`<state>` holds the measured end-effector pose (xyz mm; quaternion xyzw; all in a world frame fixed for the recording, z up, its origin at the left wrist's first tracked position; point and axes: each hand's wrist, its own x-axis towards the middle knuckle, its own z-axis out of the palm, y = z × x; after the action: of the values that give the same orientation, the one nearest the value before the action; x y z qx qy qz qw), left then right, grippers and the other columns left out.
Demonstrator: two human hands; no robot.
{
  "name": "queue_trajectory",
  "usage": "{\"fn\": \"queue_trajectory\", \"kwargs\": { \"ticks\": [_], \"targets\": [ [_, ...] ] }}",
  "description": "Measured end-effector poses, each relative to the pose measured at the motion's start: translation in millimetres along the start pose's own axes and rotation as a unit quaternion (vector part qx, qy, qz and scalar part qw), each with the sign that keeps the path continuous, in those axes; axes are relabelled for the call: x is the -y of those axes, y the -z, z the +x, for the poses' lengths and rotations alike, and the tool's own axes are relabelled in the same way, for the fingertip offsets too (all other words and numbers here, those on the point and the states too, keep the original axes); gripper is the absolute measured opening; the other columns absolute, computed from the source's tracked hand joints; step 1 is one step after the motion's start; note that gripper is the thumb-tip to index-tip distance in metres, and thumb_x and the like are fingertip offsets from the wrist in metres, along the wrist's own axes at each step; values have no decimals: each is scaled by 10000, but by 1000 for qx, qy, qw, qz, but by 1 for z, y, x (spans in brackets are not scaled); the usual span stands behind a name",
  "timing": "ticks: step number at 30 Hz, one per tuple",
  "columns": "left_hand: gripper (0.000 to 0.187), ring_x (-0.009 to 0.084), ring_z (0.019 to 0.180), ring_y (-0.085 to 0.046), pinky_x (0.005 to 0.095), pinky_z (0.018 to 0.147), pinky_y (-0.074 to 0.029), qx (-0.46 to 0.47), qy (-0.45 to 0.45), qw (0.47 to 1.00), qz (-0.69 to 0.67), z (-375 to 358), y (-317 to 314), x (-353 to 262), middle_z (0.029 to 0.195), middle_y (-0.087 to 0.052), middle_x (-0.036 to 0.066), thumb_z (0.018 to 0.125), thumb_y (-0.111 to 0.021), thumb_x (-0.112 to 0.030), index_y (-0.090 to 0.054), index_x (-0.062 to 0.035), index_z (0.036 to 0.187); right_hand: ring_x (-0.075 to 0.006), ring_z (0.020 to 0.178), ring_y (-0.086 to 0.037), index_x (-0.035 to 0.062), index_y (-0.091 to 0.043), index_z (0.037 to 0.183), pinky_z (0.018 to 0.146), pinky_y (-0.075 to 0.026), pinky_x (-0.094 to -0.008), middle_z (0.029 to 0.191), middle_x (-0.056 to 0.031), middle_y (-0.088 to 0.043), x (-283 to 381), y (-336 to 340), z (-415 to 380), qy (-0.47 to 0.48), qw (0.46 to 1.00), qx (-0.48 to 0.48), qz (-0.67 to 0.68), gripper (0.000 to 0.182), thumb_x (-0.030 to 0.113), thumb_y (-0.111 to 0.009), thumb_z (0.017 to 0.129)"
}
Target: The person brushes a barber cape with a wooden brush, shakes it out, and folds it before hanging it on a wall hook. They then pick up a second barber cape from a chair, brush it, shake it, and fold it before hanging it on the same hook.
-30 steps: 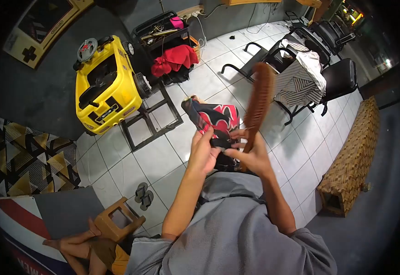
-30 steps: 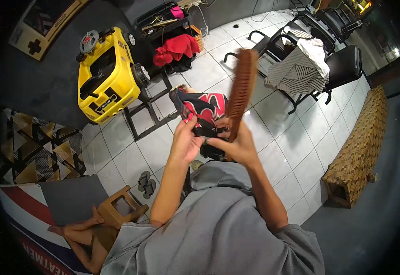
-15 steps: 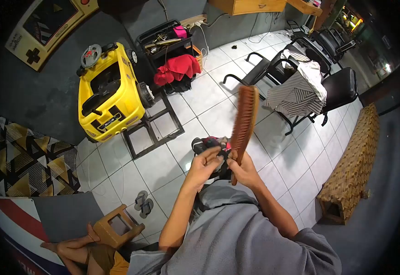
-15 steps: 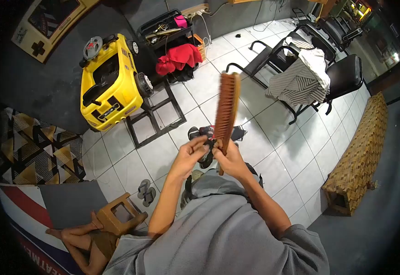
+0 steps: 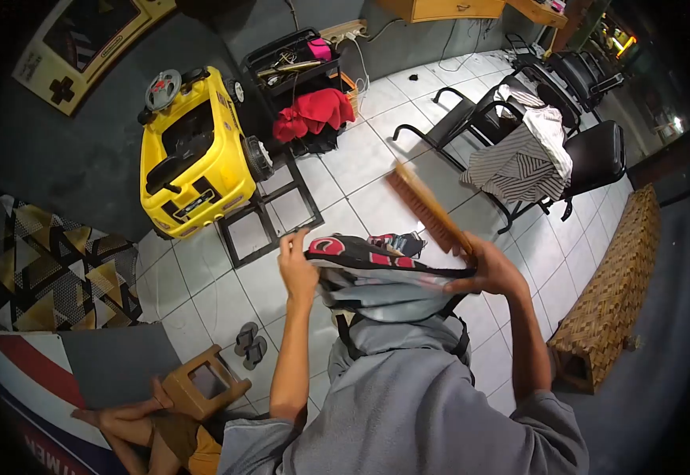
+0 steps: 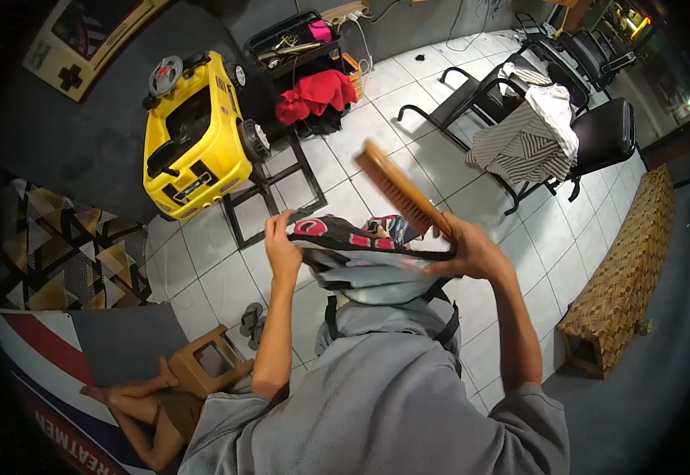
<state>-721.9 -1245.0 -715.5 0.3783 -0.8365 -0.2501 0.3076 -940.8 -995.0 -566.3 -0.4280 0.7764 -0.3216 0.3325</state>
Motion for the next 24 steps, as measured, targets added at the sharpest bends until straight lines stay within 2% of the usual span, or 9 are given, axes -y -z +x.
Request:
{"fn": "queue_trajectory", "kwargs": {
  "ticks": [3, 5, 10, 12, 13, 15, 16, 20, 24],
  "targets": [
    [441, 285, 864, -545, 356, 754, -406, 39, -27, 996, 77, -1, 14, -7, 999, -544, 71, 595, -641, 43, -606, -77, 1018, -326, 769, -566, 38, -497, 973, 608, -424, -381, 777, -118, -550, -64, -12, 10, 62, 982, -31, -178, 496, 67, -741, 542],
    [425, 280, 873, -545, 352, 766, -394, 44, -40, 994, 86, -2, 9, -8, 1016, -547, 62, 596, -605, 61, -615, -80, 998, -352, 716, -557, 47, -501, 942, 570, -436, -419, 888, -189, -558, -77, -16, 25, -51, 928, -62, -365, 344, 68, -660, 637],
    [455, 265, 852, -529, 361, 820, -350, -28, -73, 986, 150, 19, 30, -19, 975, -562, 44, 550, -576, 89, -620, -91, 966, -324, 741, -576, 64, -580, 998, 606, -451, -385, 965, -144, -531, -67, -2, 41, 30, 879, -391, -272, 340, -25, -585, 669],
    [442, 289, 870, -527, 373, 825, -375, -17, -35, 992, 121, 32, 51, -23, 933, -565, 72, 546, -563, 99, -608, -64, 954, -281, 806, -582, 37, -581, 1066, 727, -461, -329, 1092, -128, -536, -65, 19, 44, 146, 823, -460, -298, 422, -22, -597, 648],
    [433, 311, 895, -527, 384, 828, -388, -15, -54, 997, 49, 38, 61, -25, 944, -568, 91, 547, -555, 106, -603, -54, 946, -248, 847, -573, 25, -574, 1069, 756, -451, -324, 1094, -121, -549, -56, 23, 43, 151, 860, -459, -168, 408, -19, -590, 664],
    [441, 370, 978, -530, 398, 825, -422, -12, -178, 984, -6, 46, 69, -19, 981, -577, 155, 552, -576, 94, -565, -33, 974, -174, 935, -543, 24, -568, 1071, 799, -432, -317, 1065, -91, -588, -72, 22, 32, 64, 919, -344, 179, 365, -15, -555, 708],
    [441, 370, 978, -530, 398, 825, -422, -7, -173, 985, -5, 38, 66, -19, 981, -577, 155, 552, -576, 94, -565, -33, 974, -174, 935, -543, 24, -568, 1071, 799, -432, -317, 1065, -91, -588, -93, 16, 27, 57, 921, -341, 180, 365, -15, -555, 708],
    [436, 366, 980, -559, 358, 815, -443, 354, -35, 931, -80, -30, 28, 18, 956, -584, 199, 651, -691, -103, -504, -22, 1037, -186, 750, -612, 41, -615, 927, 678, -470, -329, 829, -60, -650, -159, -15, 20, -46, 996, 17, 68, 284, 132, -597, 659],
    [715, 265, 1036, -559, 334, 852, -432, 613, 188, 761, -100, -104, 20, 52, 1075, -589, 191, 737, -604, -591, -510, -40, 1183, -380, 818, -605, 49, -636, 964, 757, -485, -406, 837, -224, -620, -230, -81, -21, -80, 967, 182, -161, 401, 178, -548, 594]
  ]
}}
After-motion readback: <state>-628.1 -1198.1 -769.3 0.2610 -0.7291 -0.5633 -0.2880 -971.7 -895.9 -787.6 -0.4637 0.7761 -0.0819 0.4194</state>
